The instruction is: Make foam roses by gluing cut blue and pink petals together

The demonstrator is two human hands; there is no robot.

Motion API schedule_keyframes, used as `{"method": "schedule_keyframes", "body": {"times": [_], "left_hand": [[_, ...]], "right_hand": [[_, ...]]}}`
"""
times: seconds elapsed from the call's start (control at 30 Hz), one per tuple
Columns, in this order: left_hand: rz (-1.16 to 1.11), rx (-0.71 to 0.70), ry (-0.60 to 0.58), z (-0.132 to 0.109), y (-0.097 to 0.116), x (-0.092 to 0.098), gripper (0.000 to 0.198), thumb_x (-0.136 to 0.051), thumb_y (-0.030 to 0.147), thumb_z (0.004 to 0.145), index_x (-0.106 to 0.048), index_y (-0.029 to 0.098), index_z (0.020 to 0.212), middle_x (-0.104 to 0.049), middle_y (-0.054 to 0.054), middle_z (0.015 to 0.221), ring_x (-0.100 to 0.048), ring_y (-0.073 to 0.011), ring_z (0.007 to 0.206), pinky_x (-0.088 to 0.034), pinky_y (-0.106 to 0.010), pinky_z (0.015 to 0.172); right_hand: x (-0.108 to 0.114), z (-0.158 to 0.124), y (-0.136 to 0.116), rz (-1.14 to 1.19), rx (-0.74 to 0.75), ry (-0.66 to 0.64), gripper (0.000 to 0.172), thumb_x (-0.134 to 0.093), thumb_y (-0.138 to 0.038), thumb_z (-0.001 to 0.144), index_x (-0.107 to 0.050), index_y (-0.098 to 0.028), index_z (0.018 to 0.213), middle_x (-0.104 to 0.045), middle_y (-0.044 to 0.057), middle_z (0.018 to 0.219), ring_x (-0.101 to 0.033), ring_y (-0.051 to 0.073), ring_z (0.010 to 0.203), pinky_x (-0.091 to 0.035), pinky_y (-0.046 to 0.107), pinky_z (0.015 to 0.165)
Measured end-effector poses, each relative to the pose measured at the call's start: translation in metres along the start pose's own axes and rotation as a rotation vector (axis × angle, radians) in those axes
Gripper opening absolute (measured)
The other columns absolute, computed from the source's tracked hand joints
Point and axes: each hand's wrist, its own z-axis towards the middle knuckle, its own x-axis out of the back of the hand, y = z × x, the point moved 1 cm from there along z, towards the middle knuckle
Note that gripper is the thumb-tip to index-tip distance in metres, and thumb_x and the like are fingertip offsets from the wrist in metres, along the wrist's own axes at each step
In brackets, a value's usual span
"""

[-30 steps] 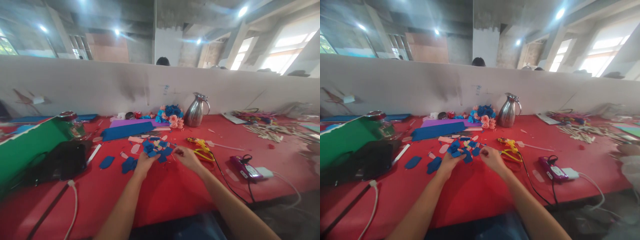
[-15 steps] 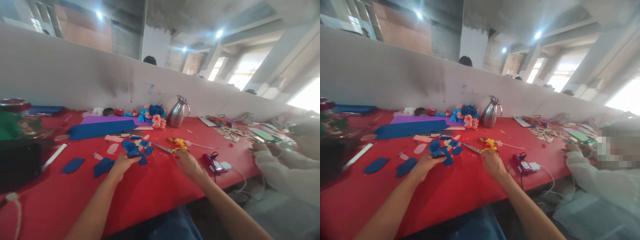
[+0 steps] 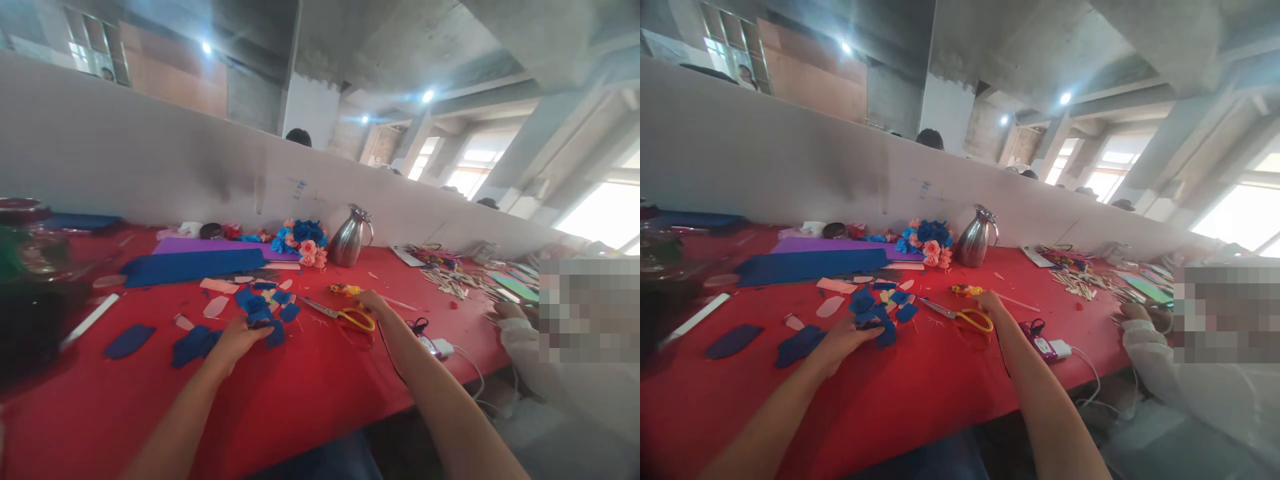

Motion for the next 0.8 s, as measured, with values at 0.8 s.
{"method": "schedule_keyframes", "body": {"times": [0.8], "left_hand": [[0.111, -0.065, -0.019, 0.000, -0.007, -0.008, 0.011, -0.070, 0.016, 0.050, -0.060, 0.020, 0.048, -0.059, 0.002, 0.050, -0.057, -0.0187, 0.058, -0.041, -0.027, 0.056]], "right_hand": [[-0.046, -0.137, -0.045, 0.263, 0.052, -0.414, 0.036, -0.064, -0.044, 0.074, -0.053, -0.021, 0.099, -0.056, -0.001, 0.076, -0.045, 0.011, 0.055, -0.041, 0.024, 0.052]]}}
